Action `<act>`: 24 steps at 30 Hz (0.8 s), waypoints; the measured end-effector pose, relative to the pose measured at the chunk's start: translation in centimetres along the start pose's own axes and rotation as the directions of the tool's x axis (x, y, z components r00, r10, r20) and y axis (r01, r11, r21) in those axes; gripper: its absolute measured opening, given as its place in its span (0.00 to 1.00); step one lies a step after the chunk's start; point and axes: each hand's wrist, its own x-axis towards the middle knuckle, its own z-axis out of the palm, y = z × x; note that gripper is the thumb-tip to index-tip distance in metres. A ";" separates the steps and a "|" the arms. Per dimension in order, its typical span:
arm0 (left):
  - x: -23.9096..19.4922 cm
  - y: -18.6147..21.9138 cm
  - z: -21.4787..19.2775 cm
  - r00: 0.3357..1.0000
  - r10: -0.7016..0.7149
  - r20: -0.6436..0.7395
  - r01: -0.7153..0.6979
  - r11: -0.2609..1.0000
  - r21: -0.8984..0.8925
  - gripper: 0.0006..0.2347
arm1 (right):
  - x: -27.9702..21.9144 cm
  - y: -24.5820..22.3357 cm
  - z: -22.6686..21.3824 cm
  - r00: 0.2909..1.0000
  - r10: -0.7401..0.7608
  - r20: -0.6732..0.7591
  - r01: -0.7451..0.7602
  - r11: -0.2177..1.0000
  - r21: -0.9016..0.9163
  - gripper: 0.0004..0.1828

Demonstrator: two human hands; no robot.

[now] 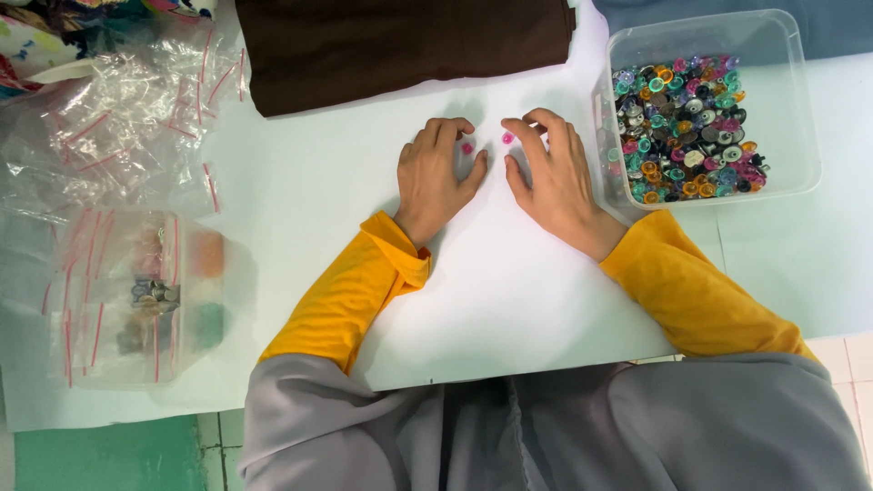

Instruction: The person sorts colorful buttons from a plastic bin onto a white table, then places them into small ziplock bags. They seal the bags and store them in a larger container. The person continues to pick and arrange pink buttons on the table.

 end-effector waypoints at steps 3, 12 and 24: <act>0.1 1.3 -1.2 0.964 0.205 -0.171 -0.200 0.979 0.045 0.11 | -0.5 -1.4 -1.8 0.936 -0.256 -0.242 0.232 0.965 -0.124 0.16; 3.5 12.4 0.7 0.905 0.424 -0.024 -0.417 0.876 -0.244 0.11 | 0.5 1.1 -13.7 0.910 -0.333 -0.247 0.171 0.844 -0.509 0.19; 11.4 15.6 12.9 0.819 0.254 0.515 -0.363 0.924 0.123 0.07 | -2.2 16.3 -13.5 0.904 0.226 0.363 -0.197 0.973 -0.118 0.27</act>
